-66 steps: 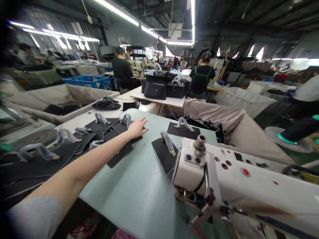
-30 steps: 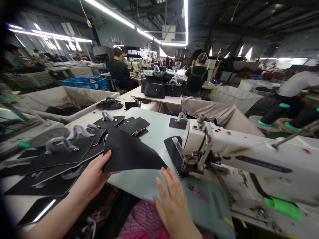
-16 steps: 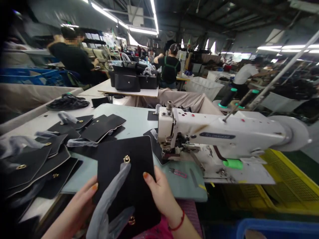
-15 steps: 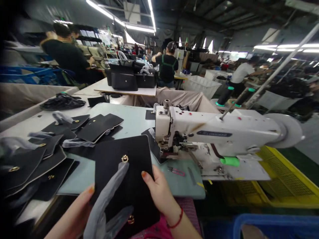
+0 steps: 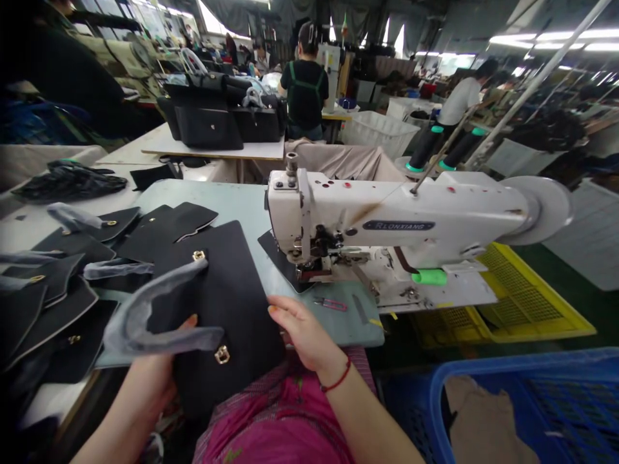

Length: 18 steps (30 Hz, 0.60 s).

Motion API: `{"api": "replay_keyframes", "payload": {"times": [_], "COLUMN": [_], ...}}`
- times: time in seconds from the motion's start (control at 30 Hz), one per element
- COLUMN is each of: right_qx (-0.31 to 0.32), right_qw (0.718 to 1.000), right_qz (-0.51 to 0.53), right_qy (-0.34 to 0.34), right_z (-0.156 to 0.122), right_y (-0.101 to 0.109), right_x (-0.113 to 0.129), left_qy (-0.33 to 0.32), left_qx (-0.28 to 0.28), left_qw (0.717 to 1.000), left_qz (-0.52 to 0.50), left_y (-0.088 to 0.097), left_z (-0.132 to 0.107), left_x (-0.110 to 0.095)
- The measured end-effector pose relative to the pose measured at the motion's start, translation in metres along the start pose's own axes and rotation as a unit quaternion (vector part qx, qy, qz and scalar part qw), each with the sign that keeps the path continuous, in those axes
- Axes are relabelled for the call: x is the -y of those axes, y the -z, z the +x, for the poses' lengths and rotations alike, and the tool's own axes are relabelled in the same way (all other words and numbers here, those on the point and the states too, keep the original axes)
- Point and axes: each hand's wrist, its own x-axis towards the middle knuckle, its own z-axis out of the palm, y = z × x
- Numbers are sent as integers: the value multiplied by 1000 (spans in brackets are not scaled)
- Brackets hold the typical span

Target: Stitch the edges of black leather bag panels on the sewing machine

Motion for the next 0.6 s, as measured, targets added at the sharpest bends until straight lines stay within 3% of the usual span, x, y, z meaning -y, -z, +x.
{"api": "replay_keyframes", "payload": {"times": [0.1, 0.17, 0.27, 0.43, 0.6], "right_qx": [50, 82, 100, 79, 53], "right_qw": [998, 995, 993, 995, 996], "right_qz": [23, 40, 57, 53, -75], "right_qy": [-29, -27, -22, -15, 2], "right_z": [-9, -13, -16, -19, -21], "right_y": [8, 11, 14, 14, 7], "right_x": [1, 2, 5, 8, 9], "left_qy": [91, 116, 105, 94, 91], "left_qx": [-61, -86, -89, -77, -84], "left_qw": [985, 969, 963, 961, 949], "left_qz": [-131, -199, -233, -249, -289], "left_y": [-5, -9, -14, -12, -18], "left_z": [3, 2, 0, -2, 8], "left_x": [-18, -26, -28, -25, -23]}}
